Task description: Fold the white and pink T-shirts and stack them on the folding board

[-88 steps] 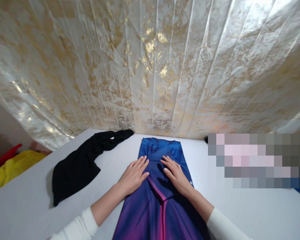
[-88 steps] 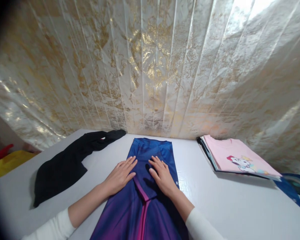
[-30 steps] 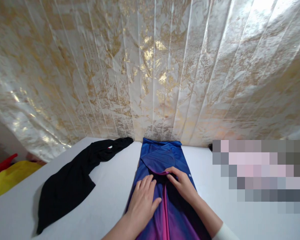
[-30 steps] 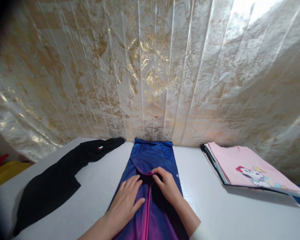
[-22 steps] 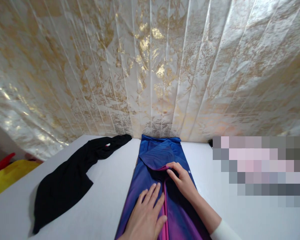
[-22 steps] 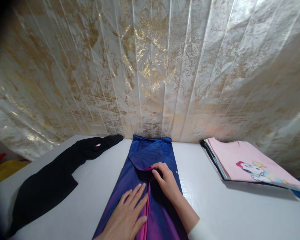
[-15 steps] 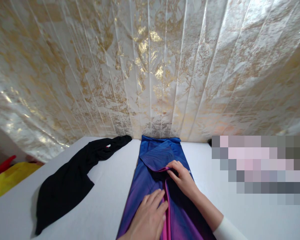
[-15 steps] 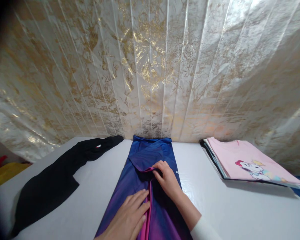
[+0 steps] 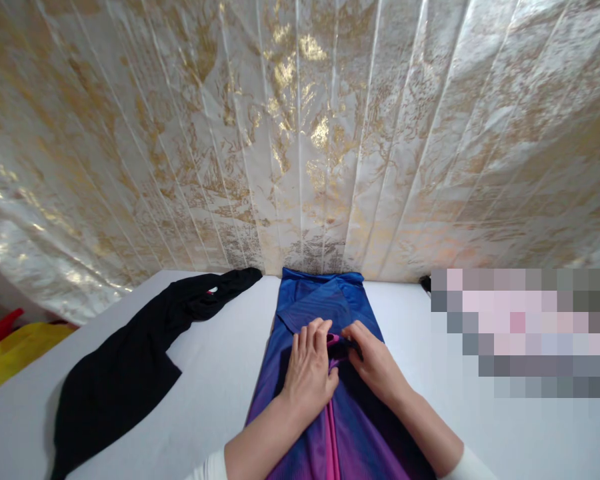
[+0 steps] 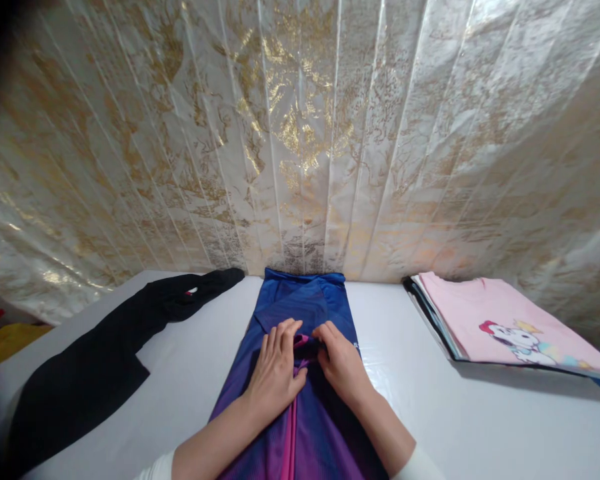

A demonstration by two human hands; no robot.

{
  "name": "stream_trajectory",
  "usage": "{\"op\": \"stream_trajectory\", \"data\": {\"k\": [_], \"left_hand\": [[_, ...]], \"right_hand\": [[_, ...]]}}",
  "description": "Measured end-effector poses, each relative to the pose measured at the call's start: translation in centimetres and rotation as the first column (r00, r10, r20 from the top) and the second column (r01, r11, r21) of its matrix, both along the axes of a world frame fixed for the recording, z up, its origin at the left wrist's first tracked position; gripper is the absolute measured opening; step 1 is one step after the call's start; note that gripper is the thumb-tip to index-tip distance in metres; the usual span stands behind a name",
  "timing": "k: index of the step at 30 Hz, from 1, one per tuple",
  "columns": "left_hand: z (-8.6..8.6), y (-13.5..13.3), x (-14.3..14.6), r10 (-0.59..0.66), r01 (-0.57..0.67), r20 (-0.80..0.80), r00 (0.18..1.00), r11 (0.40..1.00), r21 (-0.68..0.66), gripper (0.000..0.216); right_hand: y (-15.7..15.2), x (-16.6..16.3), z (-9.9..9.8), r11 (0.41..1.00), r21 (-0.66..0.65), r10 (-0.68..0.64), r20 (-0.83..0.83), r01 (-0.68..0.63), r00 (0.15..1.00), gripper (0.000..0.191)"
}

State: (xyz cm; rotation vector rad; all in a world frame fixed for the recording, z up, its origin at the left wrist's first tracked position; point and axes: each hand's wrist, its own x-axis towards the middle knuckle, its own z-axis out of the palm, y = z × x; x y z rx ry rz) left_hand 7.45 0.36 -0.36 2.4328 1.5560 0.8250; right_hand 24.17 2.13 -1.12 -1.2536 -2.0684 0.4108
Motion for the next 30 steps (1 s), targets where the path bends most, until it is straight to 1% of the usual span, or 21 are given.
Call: {"op": "stream_trajectory", "data": {"k": [1, 3, 5, 8, 10, 12, 14, 16, 20, 22, 24, 26, 28, 30], "left_hand": [[0.0, -0.1, -0.2, -0.032, 0.032, 0.018, 0.999, 0.999, -0.004, 0.066], [0.1, -0.1, -0.5, -0.099, 0.100, 0.043, 0.994, 0.995, -0.027, 0.051], [0.2, 0.2, -0.7, -0.132, 0.136, 0.063, 0.989, 0.989, -0.058, 0.037], [0.1, 0.7, -0.8, -0.150, 0.156, 0.075, 0.986, 0.984, -0.086, 0.031], [0.0, 0.9, -0.9, -0.179, 0.184, 0.062, 0.982, 0.978, -0.100, 0.026], [-0.1, 0.9, -1.1, -0.200, 0.203, 0.038, 0.979, 0.972, -0.115, 0.023], [0.2, 0.7, -1.4, -0.219, 0.217, 0.002, 0.976, 0.967, -0.132, 0.024], [0.9, 0.4, -1.6, -0.242, 0.235, -0.033, 0.970, 0.961, -0.145, 0.028], [2.7, 0.0, -1.8, -0.292, 0.282, -0.037, 0.956, 0.945, -0.163, 0.036], [2.9, 0.0, -1.7, -0.276, 0.270, -0.025, 0.961, 0.952, -0.147, 0.037], [2.4, 0.0, -1.6, -0.254, 0.246, -0.048, 0.966, 0.959, -0.139, 0.035], [1.5, 0.0, -1.5, -0.271, 0.251, -0.103, 0.957, 0.953, -0.168, 0.046], [0.5, -0.1, -1.5, -0.305, 0.271, -0.158, 0.939, 0.941, -0.205, 0.053], [0.1, -0.3, -1.5, -0.324, 0.286, -0.183, 0.928, 0.936, -0.204, 0.049]], "right_hand": [[-0.1, 0.1, 0.0, 1.000, 0.007, 0.023, -0.013, -0.023, 1.000, 0.037], [-0.4, 0.2, 0.1, 0.998, 0.016, 0.055, -0.007, -0.055, 0.998, 0.039], [-0.7, 0.2, 0.0, 0.999, 0.021, 0.032, 0.020, -0.032, 0.999, 0.040], [-1.1, 0.4, -0.1, 0.999, 0.030, -0.025, 0.075, 0.023, 0.997, 0.035], [-1.5, 0.6, -0.1, 0.999, 0.032, 0.002, 0.121, -0.005, 0.993, 0.033], [-1.7, 0.9, 0.2, 0.998, 0.014, 0.059, 0.169, -0.063, 0.984, 0.034], [-1.8, 1.2, 0.6, 0.996, -0.012, 0.093, 0.203, -0.093, 0.975, 0.038], [-1.7, 1.4, 1.0, 0.995, -0.035, 0.095, 0.216, -0.090, 0.972, 0.039], [-1.4, 1.7, 1.4, 1.000, -0.010, -0.001, 0.179, 0.002, 0.984, 0.037], [-1.3, 1.7, 1.4, 0.999, 0.017, -0.038, 0.135, 0.036, 0.990, 0.038], [-1.3, 1.5, 1.2, 0.999, 0.031, -0.045, 0.091, 0.042, 0.995, 0.041], [-1.2, 1.5, 0.6, 0.998, 0.039, -0.048, 0.075, 0.045, 0.996, 0.045], [-1.0, 1.7, -0.3, 0.998, 0.034, -0.061, 0.134, 0.057, 0.989, 0.047], [-0.6, 2.2, -1.1, 0.995, 0.032, -0.102, 0.239, 0.097, 0.966, 0.046]]}}
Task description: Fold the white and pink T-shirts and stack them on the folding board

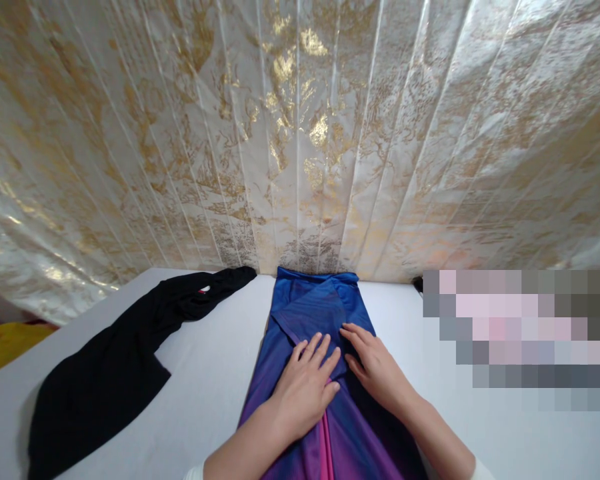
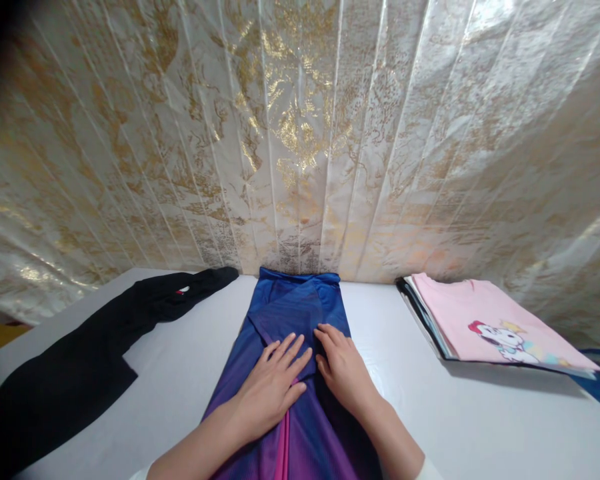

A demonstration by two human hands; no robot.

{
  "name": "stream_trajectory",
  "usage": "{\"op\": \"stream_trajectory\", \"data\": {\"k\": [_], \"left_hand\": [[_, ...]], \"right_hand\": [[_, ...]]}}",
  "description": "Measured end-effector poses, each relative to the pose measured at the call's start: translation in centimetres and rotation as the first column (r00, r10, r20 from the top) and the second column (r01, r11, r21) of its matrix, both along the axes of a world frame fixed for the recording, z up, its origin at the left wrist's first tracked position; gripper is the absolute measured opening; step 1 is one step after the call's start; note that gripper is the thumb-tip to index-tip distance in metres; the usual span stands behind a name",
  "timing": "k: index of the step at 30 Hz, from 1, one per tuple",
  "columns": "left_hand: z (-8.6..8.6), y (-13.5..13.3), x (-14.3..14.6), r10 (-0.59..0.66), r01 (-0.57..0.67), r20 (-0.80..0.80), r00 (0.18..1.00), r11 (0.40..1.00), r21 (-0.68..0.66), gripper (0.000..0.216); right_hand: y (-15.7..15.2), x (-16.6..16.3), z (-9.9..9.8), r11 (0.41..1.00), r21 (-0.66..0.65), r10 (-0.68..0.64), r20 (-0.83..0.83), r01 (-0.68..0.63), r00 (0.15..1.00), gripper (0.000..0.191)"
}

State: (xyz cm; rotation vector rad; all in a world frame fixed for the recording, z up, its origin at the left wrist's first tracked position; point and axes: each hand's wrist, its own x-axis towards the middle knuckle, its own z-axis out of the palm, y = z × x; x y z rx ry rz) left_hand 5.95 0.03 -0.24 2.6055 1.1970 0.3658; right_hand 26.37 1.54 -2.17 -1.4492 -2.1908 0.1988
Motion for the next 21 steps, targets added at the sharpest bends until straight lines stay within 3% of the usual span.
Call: {"op": "stream_trajectory", "data": {"k": [3, 8, 12, 15, 18, 21], "left_hand": [[0.5, -0.5, 0.0, -0.057, 0.057, 0.009, 0.998, 0.998, 0.013, 0.048], [1.5, -1.6, 0.4, -0.143, 0.143, 0.004, 0.990, 0.982, -0.120, 0.061], [1.8, -1.9, 0.0, -0.157, 0.157, 0.015, 0.988, 0.971, -0.182, 0.064], [2.4, -1.1, -0.5, -0.178, 0.184, 0.051, 0.983, 0.964, -0.194, 0.055], [2.5, 0.9, -0.8, -0.034, 0.038, 0.033, 0.999, 0.992, -0.117, 0.045], [1.2, 3.2, -1.0, 0.187, -0.186, -0.027, 0.982, 0.982, 0.026, 0.051]], "right_hand": [[0.7, 0.9, -0.2, 0.998, 0.035, -0.055, 0.079, 0.053, 0.995, 0.047], [2.3, 0.4, 0.9, 0.998, -0.019, 0.059, 0.031, -0.058, 0.998, 0.047], [4.1, -1.2, 0.1, 0.995, -0.096, 0.035, 0.143, -0.022, 0.989, 0.048], [5.4, -1.5, -0.6, 0.996, -0.092, 0.002, 0.189, 0.016, 0.982, 0.050], [6.6, -1.7, -0.4, 0.996, -0.082, -0.008, 0.203, 0.025, 0.979, 0.050], [7.9, -2.4, -0.1, 0.994, -0.085, -0.043, 0.217, 0.062, 0.975, 0.052]]}}
